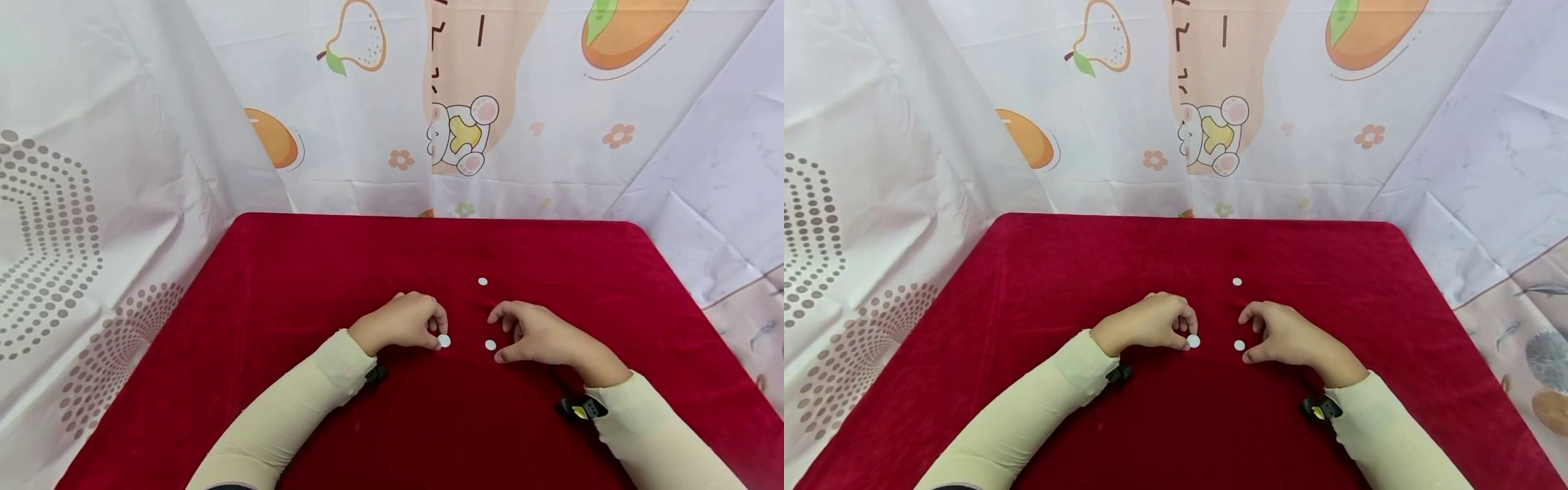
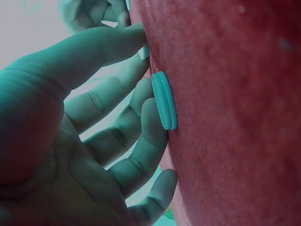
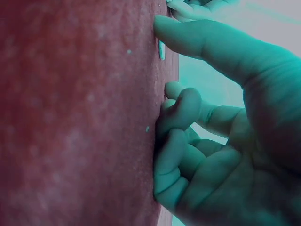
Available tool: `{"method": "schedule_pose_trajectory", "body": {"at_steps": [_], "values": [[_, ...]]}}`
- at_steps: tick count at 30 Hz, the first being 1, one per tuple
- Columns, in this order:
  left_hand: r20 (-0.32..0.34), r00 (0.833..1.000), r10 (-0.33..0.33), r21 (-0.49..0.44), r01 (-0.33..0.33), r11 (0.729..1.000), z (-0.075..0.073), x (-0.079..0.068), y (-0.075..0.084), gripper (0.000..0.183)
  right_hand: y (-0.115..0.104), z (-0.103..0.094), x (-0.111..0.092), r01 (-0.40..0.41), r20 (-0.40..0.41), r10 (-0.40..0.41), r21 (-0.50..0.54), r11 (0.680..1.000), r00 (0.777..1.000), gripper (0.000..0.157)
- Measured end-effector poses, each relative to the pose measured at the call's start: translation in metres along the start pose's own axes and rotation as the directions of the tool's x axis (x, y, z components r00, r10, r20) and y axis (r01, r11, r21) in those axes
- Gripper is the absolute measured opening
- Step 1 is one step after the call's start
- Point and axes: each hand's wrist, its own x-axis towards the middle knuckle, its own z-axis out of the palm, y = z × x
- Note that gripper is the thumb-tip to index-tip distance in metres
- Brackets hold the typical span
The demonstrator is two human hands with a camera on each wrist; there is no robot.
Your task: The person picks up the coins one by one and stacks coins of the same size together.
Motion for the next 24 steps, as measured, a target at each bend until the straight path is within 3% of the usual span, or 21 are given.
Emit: {"method": "schedule_pose_trajectory", "body": {"at_steps": [9, 24], "values": [[0.006, 1.0, 0.0, 0.0, 0.0, 1.0, -0.0007, 0.0003, 0.0012, 0.016, 0.0024, -0.0004, 0.0, 0.01, -0.016, -0.01, -0.01, 1.0, 1.0, 0.064], [0.011, 1.0, 0.019, 0.049, -0.019, 0.999, -0.0018, -0.0014, 0.003, 0.013, 0.0012, 0.0011, 0.0, 0.018, -0.013, -0.018, -0.007, 1.0, 1.0, 0.063]]}}
